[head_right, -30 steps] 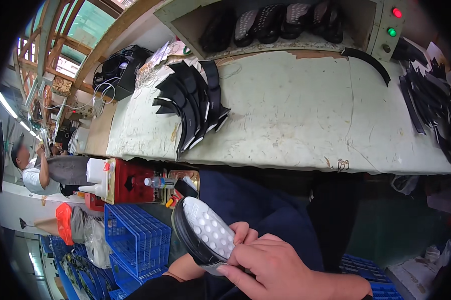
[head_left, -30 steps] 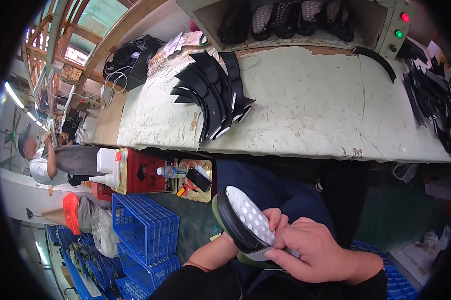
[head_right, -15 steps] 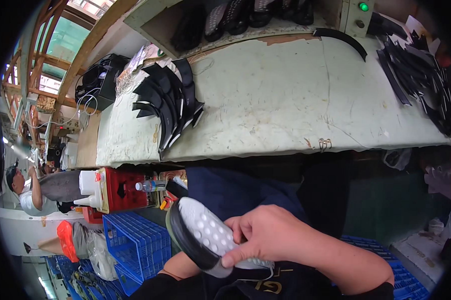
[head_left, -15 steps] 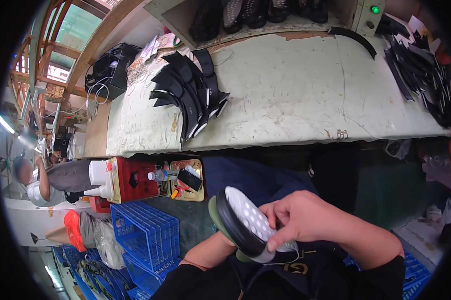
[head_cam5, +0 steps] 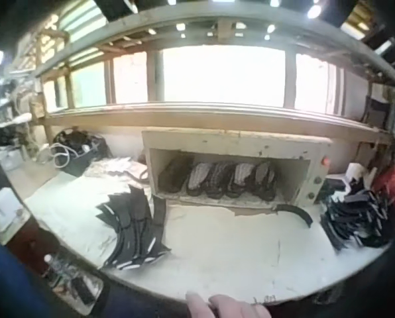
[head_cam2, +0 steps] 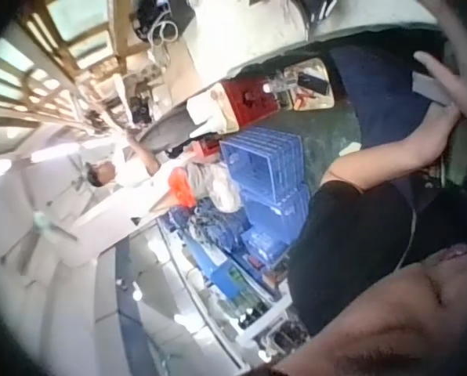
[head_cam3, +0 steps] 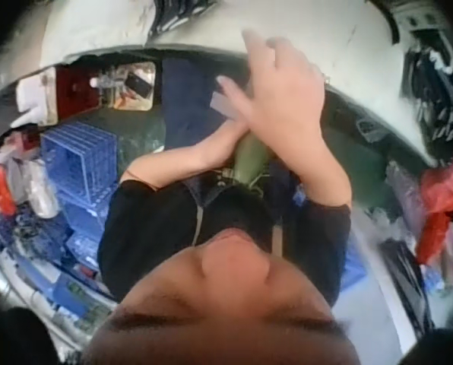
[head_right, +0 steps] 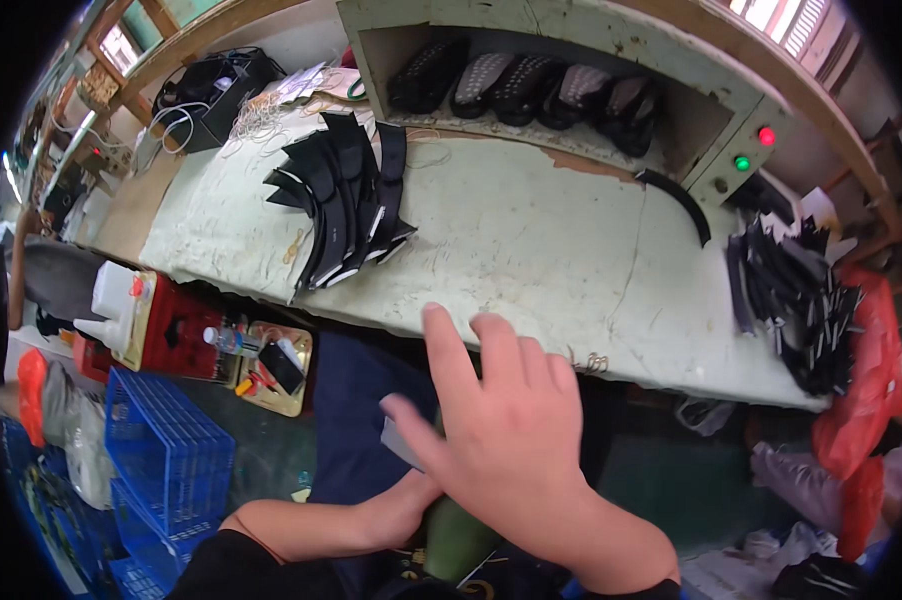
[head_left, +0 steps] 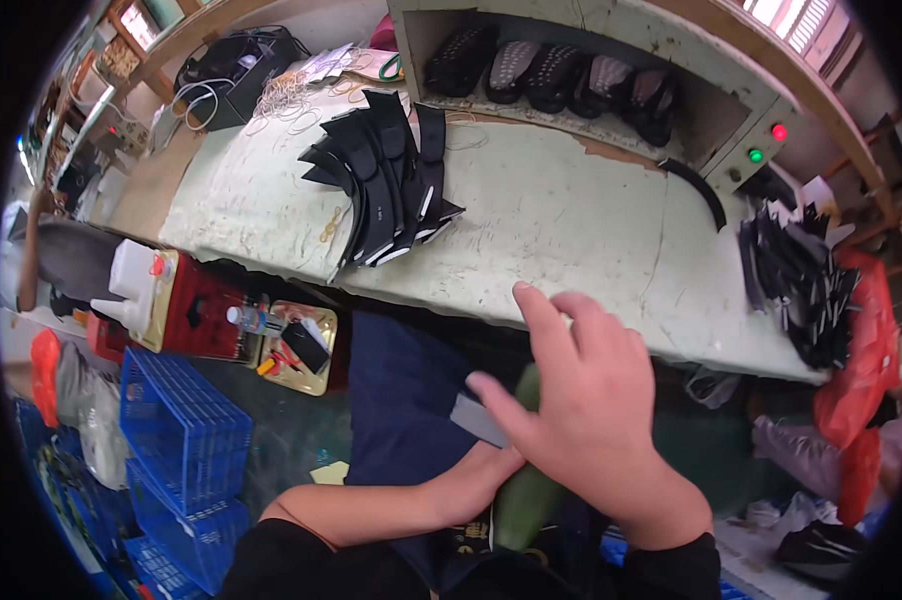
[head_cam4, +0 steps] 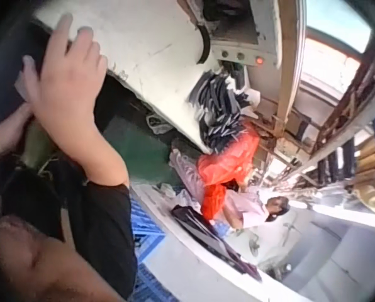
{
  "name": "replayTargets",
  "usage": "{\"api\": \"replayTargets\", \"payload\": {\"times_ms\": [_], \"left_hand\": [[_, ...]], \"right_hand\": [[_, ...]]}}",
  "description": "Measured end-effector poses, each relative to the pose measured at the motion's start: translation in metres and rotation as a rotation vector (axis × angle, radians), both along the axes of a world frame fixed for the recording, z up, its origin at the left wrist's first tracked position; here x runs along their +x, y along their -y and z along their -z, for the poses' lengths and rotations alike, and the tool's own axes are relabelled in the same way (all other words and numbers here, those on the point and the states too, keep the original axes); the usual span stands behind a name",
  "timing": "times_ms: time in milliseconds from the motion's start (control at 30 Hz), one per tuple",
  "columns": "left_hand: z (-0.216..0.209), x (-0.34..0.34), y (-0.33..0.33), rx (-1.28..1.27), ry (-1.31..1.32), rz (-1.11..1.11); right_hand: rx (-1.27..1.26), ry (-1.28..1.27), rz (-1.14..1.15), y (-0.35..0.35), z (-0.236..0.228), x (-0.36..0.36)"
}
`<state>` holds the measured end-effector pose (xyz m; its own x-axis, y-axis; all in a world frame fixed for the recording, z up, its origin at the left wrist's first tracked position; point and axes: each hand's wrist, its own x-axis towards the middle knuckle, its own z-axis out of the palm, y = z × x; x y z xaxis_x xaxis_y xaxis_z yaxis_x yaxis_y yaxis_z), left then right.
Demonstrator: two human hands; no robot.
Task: Manually assembling sandals by fitting soles onto shoe lasts and attaching the upper straps.
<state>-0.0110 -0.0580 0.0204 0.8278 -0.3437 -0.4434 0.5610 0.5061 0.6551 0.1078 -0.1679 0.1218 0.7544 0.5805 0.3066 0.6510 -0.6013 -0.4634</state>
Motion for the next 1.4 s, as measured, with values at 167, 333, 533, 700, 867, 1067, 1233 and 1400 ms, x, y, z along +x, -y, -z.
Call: {"api": "replayTargets", "payload": {"times_ms": [167,333,533,700,867,1067,1233,1400], "left_hand": [[0.009,0.002,0.003,0.287,0.289,0.095],[-0.007,0.008,-0.011,0.774,0.515,0.325],[-0.012,0.03,-0.027,0.826,0.756,0.068],[0.0,0.031,-0.015,0.479,1.097,-0.017],[0.011,0.03,-0.002,0.293,1.182,-0.094],[0.007,0.021,0.005,0.206,1.215,-0.169],[-0.001,0.034,-0.014,0.303,1.312,-0.111],[0.01,0.058,-0.021,0.26,1.351,-0.072]], "right_hand": [[-0.078,0.029,0.085,0.009,0.033,0.007],[0.178,-0.214,0.165,0.04,0.054,0.002],[0.364,-0.309,0.095,0.05,0.05,-0.002],[0.572,-0.45,0.036,0.058,0.058,-0.01],[0.686,-0.494,0.02,0.058,0.062,-0.014],[0.994,-0.571,-0.318,0.06,0.081,-0.008],[0.983,-0.538,-0.362,0.059,0.081,-0.009],[1.033,-0.512,-0.364,0.05,0.082,-0.015]]}}
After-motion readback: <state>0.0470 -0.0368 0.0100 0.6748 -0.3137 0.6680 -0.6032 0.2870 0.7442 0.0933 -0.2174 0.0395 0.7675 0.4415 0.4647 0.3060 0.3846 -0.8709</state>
